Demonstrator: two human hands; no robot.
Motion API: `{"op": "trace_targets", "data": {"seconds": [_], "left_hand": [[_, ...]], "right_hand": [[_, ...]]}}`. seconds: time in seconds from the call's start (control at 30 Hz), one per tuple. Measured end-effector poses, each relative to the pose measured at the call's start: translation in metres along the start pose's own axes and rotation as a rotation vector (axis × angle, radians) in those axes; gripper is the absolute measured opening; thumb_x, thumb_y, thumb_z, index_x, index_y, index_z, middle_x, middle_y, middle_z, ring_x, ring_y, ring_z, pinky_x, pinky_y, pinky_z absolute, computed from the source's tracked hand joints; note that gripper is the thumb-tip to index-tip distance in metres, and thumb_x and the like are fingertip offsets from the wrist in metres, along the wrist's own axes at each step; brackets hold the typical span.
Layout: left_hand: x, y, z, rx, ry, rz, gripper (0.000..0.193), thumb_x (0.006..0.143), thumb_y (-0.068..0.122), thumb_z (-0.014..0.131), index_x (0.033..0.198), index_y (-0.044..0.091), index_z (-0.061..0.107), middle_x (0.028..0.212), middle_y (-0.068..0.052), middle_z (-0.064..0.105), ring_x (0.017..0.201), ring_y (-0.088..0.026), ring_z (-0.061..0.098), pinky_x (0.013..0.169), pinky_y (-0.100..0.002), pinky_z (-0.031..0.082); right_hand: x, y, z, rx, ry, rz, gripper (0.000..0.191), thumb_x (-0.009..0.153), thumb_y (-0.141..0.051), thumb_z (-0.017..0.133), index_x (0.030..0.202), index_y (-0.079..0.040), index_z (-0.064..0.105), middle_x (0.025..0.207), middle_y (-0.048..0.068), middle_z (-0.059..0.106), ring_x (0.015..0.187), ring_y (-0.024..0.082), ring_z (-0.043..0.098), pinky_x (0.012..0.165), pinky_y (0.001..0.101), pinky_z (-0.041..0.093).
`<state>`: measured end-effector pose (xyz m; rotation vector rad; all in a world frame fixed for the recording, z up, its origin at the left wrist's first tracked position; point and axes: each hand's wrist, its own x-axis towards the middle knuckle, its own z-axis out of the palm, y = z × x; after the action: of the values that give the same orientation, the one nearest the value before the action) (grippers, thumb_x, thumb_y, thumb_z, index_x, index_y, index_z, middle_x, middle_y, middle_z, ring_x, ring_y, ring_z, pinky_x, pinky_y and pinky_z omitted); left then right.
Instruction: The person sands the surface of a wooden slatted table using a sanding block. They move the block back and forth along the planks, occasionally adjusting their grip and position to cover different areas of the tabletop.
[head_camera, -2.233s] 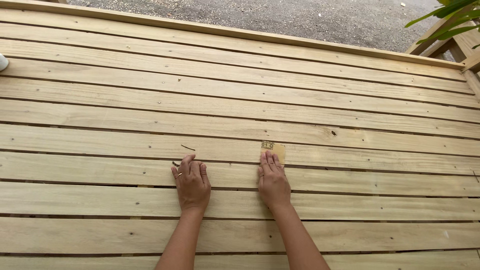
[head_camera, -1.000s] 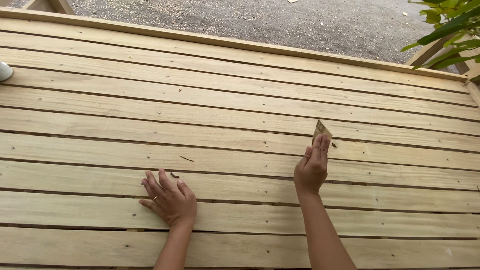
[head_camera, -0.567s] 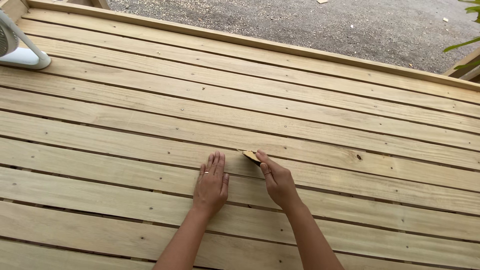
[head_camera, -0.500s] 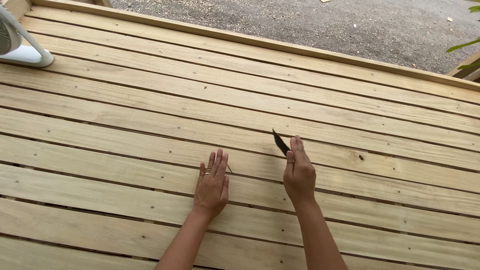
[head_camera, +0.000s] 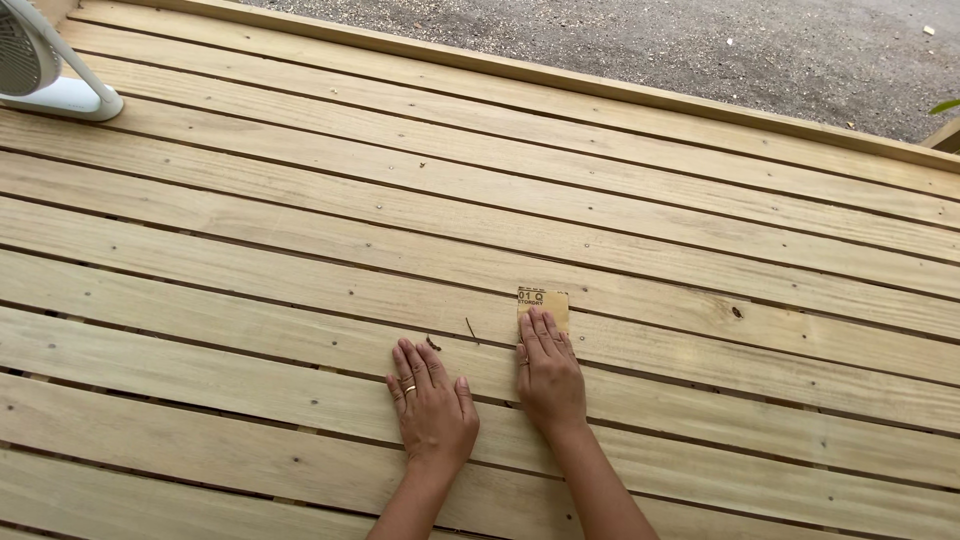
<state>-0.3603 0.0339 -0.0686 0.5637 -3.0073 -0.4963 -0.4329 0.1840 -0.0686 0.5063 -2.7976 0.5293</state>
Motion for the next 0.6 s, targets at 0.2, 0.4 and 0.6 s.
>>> {"op": "trace_targets", "data": {"seconds": [0.2,0.4,0.6], "left_hand": [[0.022,0.026,-0.01,-0.072,-0.087,0.0,0.081,0.1,0.043,0.035,0.151,-0.015,0.01,0.164,-0.033,0.001,0.154,-0.041,-0.004,0.122,-0.051,0.001],[0.009,0.03,-0.008,-0.071,-0.157,-0.133,0.082,0.1,0.043,0.035,0.153,-0.014,0.008,0.163,-0.033,-0.003,0.153,-0.041,-0.008,0.122,-0.052,-0.001],[0.011,0.022,0.008,-0.18,0.017,0.104,0.069,0.101,0.031,0.04,0.154,-0.008,0.021,0.167,-0.025,0.014,0.156,-0.036,0.01,0.123,-0.054,0.007]], "right_hand": [[0.005,0.004,-0.003,-0.017,-0.007,0.016,0.045,0.105,-0.027,0.043,0.144,-0.008,0.056,0.151,0.01,0.054,0.144,0.025,0.045,0.118,0.0447,0.036],[0.003,0.002,-0.002,-0.019,0.0,0.038,0.044,0.105,-0.029,0.043,0.142,-0.01,0.057,0.151,0.007,0.054,0.144,0.023,0.045,0.118,0.0438,0.036],[0.003,0.002,-0.004,-0.018,-0.021,0.069,0.044,0.105,-0.028,0.042,0.143,-0.012,0.057,0.152,0.006,0.053,0.144,0.022,0.044,0.118,0.0432,0.035]]}}
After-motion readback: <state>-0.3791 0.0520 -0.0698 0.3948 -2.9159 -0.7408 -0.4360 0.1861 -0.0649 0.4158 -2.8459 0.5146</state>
